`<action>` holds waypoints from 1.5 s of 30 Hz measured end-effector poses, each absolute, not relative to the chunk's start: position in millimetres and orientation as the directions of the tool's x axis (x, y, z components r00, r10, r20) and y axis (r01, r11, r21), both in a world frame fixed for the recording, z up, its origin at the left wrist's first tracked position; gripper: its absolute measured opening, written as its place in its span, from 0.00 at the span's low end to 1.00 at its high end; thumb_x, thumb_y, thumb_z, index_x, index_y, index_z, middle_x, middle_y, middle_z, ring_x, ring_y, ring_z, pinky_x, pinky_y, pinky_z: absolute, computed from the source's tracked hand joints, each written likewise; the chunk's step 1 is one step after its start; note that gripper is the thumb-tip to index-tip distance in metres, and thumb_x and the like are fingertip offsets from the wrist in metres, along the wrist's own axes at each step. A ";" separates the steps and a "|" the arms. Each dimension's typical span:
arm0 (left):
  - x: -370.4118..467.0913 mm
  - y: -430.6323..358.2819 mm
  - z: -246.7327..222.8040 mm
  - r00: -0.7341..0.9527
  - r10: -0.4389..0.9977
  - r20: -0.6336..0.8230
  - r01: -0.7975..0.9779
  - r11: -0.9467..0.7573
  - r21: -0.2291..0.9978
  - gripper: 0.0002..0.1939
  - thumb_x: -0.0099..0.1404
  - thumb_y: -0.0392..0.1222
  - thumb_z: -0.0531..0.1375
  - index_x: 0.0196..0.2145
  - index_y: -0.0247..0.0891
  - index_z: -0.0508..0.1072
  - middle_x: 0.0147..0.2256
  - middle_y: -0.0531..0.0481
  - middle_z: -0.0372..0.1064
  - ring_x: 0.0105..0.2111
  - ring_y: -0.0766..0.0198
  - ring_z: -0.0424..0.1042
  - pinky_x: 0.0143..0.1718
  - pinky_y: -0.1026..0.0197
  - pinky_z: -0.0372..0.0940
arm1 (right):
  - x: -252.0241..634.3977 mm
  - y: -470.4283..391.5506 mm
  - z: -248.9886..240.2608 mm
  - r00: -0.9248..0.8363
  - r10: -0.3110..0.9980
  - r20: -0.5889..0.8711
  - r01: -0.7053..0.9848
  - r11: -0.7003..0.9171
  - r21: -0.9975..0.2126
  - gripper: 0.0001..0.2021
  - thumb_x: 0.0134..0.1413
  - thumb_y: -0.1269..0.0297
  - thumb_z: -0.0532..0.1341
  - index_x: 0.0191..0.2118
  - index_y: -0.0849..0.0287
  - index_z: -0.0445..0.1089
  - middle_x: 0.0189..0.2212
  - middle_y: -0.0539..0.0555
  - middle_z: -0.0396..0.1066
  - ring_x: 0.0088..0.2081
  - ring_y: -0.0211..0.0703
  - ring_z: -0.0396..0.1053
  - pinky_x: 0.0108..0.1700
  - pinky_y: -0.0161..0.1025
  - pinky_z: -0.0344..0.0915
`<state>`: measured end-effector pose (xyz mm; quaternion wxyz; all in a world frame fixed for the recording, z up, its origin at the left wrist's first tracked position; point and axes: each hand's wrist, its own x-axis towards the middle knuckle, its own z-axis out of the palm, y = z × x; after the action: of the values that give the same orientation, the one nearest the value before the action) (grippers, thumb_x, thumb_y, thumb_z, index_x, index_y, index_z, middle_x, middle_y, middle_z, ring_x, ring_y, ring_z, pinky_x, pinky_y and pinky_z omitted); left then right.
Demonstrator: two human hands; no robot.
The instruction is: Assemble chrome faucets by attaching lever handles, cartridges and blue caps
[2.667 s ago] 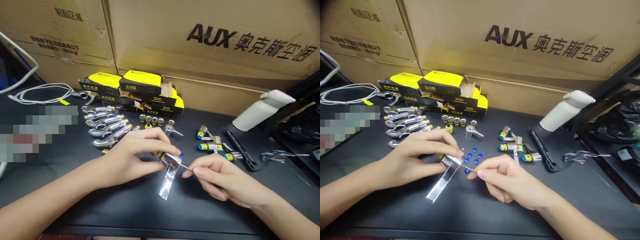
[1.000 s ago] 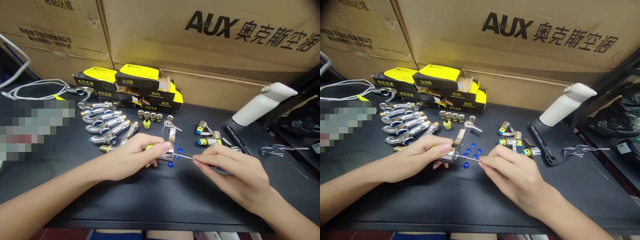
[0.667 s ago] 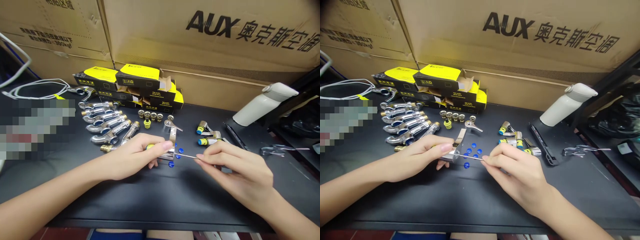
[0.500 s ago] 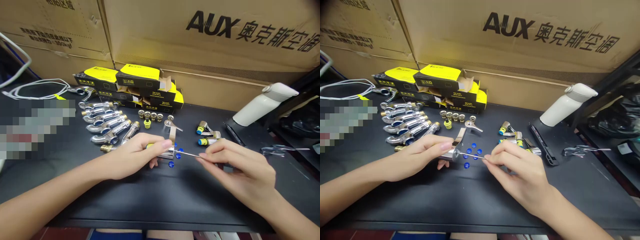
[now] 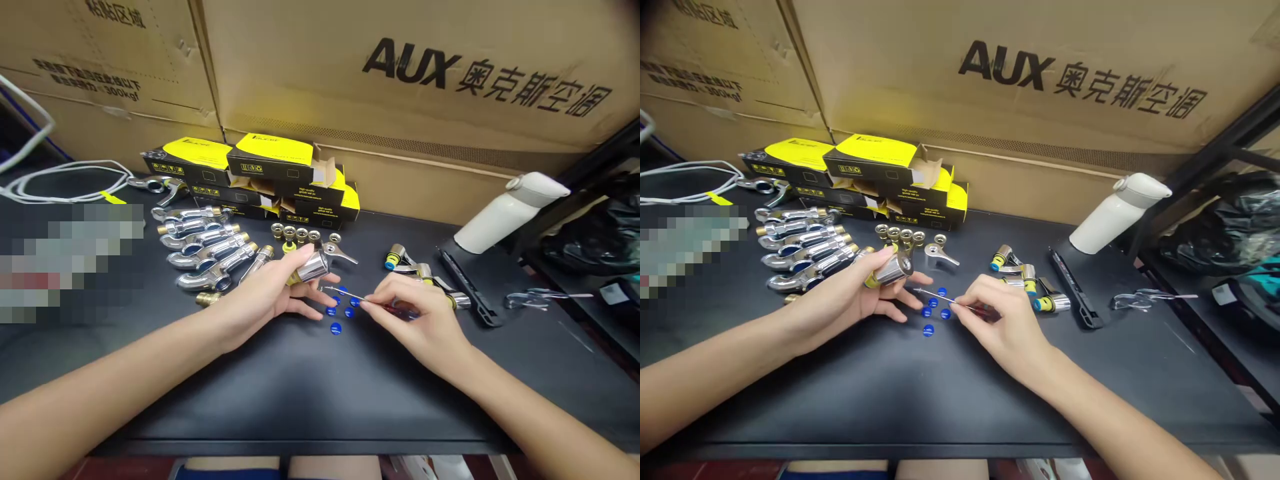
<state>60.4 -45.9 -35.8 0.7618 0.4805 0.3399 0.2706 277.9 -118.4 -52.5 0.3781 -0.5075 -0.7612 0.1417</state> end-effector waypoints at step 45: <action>50.3 -45.1 -27.6 0.635 0.765 0.106 0.511 -0.519 0.685 0.20 0.67 0.56 0.51 0.29 0.37 0.69 0.23 0.55 0.64 0.23 0.66 0.60 0.26 0.64 0.52 | 292.4 -110.5 -55.9 -0.252 0.900 0.354 0.807 0.398 -0.437 0.05 0.56 0.75 0.59 0.32 0.60 0.70 0.28 0.51 0.69 0.30 0.39 0.66 0.33 0.37 0.62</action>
<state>50.3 -45.1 -27.6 0.3141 0.8479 0.3764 0.2019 292.4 -110.5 -55.9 0.2824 -0.5424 -0.7869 0.0831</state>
